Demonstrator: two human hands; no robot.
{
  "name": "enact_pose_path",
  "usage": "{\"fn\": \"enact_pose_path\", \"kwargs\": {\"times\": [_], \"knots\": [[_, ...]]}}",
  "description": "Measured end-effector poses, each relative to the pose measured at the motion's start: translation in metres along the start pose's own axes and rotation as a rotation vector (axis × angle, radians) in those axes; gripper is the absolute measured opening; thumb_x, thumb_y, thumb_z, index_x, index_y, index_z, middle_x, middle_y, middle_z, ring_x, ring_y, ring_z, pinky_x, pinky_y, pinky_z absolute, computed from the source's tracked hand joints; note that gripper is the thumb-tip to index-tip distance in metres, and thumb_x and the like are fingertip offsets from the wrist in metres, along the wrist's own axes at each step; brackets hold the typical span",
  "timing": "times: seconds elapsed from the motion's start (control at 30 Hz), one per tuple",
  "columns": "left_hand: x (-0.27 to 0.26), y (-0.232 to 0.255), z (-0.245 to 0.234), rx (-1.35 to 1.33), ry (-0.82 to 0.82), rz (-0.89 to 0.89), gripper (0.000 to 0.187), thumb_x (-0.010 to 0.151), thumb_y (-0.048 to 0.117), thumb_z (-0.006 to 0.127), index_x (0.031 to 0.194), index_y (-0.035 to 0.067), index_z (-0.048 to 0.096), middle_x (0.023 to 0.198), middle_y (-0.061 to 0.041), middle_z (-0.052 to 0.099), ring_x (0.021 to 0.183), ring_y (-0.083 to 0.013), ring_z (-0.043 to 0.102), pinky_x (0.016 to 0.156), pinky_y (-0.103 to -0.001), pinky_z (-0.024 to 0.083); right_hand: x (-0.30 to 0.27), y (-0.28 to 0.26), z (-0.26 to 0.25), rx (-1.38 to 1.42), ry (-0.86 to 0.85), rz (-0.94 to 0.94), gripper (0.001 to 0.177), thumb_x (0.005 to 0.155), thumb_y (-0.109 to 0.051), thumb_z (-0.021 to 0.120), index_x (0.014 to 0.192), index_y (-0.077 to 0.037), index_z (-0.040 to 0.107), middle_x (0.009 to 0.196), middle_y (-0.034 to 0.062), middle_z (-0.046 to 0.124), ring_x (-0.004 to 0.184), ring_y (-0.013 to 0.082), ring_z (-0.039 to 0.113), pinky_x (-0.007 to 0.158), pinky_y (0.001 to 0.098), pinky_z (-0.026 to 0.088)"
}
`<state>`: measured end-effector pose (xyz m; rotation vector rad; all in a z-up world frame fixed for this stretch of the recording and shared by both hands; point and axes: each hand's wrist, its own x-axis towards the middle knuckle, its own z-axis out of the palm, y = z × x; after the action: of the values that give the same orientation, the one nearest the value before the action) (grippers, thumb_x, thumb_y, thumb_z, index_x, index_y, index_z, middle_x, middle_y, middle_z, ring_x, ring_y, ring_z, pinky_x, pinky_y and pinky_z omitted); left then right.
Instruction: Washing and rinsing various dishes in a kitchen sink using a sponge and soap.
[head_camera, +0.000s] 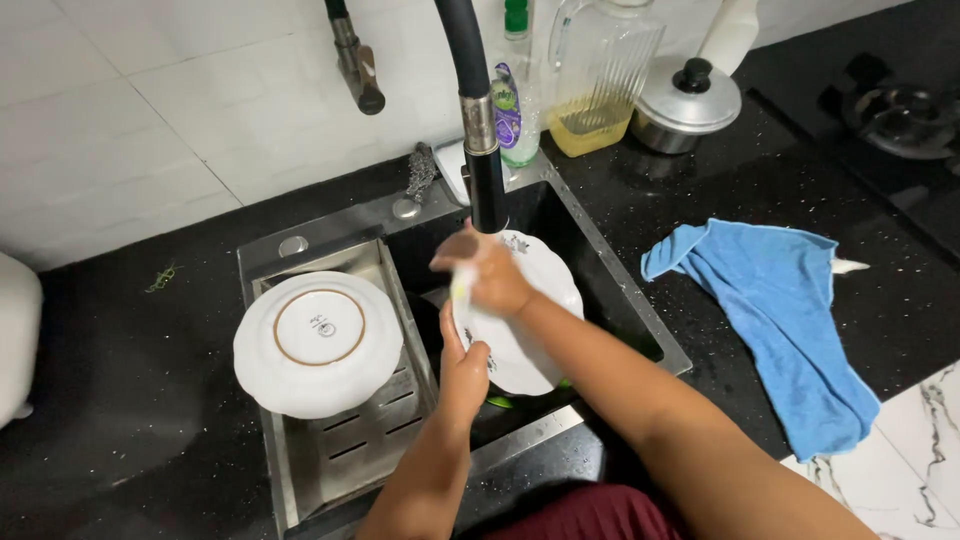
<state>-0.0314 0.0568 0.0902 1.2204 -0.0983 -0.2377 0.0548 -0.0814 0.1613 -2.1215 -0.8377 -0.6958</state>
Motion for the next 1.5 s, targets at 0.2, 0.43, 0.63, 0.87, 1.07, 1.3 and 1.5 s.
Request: {"fn": "enact_pose_path", "kwargs": {"times": [0.2, 0.43, 0.63, 0.87, 1.07, 1.3, 1.5], "knots": [[0.000, 0.003, 0.002, 0.231, -0.102, 0.288, 0.080, 0.078, -0.009, 0.041, 0.155, 0.008, 0.026, 0.144, -0.017, 0.052, 0.130, -0.0254, 0.056, 0.108, -0.032, 0.044, -0.025, 0.021, 0.015, -0.066, 0.353, 0.250, 0.031, 0.072, -0.023, 0.058, 0.096, -0.012, 0.074, 0.103, 0.0098, 0.070, 0.106, 0.0370, 0.063, 0.102, 0.0494, 0.045], [0.000, 0.011, 0.004, 0.184, -0.133, 0.197, 0.083, 0.078, -0.010, 0.041, 0.157, 0.006, 0.022, 0.141, -0.016, 0.049, 0.123, -0.0246, 0.053, 0.104, -0.033, 0.045, -0.022, 0.028, 0.008, 0.046, 0.144, -0.189, 0.059, 0.066, -0.032, 0.066, 0.119, -0.006, 0.067, 0.117, 0.0225, 0.064, 0.111, 0.0423, 0.061, 0.107, 0.0565, 0.038], [-0.005, 0.038, 0.017, 0.231, -0.133, 0.214, 0.081, 0.077, -0.011, 0.040, 0.155, 0.004, 0.026, 0.143, -0.016, 0.051, 0.126, -0.0204, 0.055, 0.104, -0.031, 0.045, -0.038, 0.048, 0.020, -0.058, 0.429, 0.313, 0.052, 0.080, -0.011, 0.050, 0.129, -0.002, 0.064, 0.129, 0.0218, 0.065, 0.126, 0.0400, 0.061, 0.114, 0.0452, 0.050], [-0.004, 0.028, 0.009, 0.269, -0.060, -0.018, 0.075, 0.083, -0.008, 0.042, 0.155, 0.009, 0.029, 0.128, -0.016, 0.058, 0.094, -0.0153, 0.059, 0.075, -0.027, 0.051, -0.020, 0.022, 0.014, 0.010, 0.203, 0.047, 0.041, 0.077, -0.031, 0.060, 0.110, -0.009, 0.073, 0.111, 0.0132, 0.072, 0.110, 0.0361, 0.066, 0.100, 0.0503, 0.045], [-0.006, 0.040, 0.016, 0.275, -0.141, 0.158, 0.079, 0.077, -0.010, 0.040, 0.153, 0.006, 0.028, 0.135, -0.014, 0.055, 0.109, -0.0158, 0.061, 0.087, -0.028, 0.053, -0.033, 0.037, 0.011, -0.066, 0.334, 0.172, 0.023, 0.085, -0.017, 0.055, 0.101, -0.011, 0.070, 0.107, 0.0122, 0.069, 0.107, 0.0395, 0.063, 0.098, 0.0487, 0.050], [-0.004, 0.037, 0.013, 0.267, -0.106, 0.011, 0.080, 0.076, -0.006, 0.041, 0.154, 0.009, 0.026, 0.127, -0.016, 0.057, 0.095, -0.0188, 0.060, 0.077, -0.029, 0.052, -0.021, 0.031, 0.018, -0.301, 0.120, 0.425, 0.032, 0.076, -0.013, 0.059, 0.103, -0.014, 0.077, 0.107, 0.0135, 0.071, 0.103, 0.0399, 0.062, 0.096, 0.0524, 0.048], [-0.004, 0.036, 0.012, 0.337, -0.112, 0.136, 0.080, 0.076, -0.007, 0.043, 0.152, 0.008, 0.027, 0.135, -0.013, 0.055, 0.106, -0.0171, 0.062, 0.085, -0.029, 0.054, -0.028, 0.027, 0.032, 0.550, 0.390, 0.181, 0.058, 0.093, -0.020, 0.059, 0.146, -0.001, 0.047, 0.137, 0.0226, 0.049, 0.131, 0.0413, 0.054, 0.117, 0.0545, 0.044]]}}
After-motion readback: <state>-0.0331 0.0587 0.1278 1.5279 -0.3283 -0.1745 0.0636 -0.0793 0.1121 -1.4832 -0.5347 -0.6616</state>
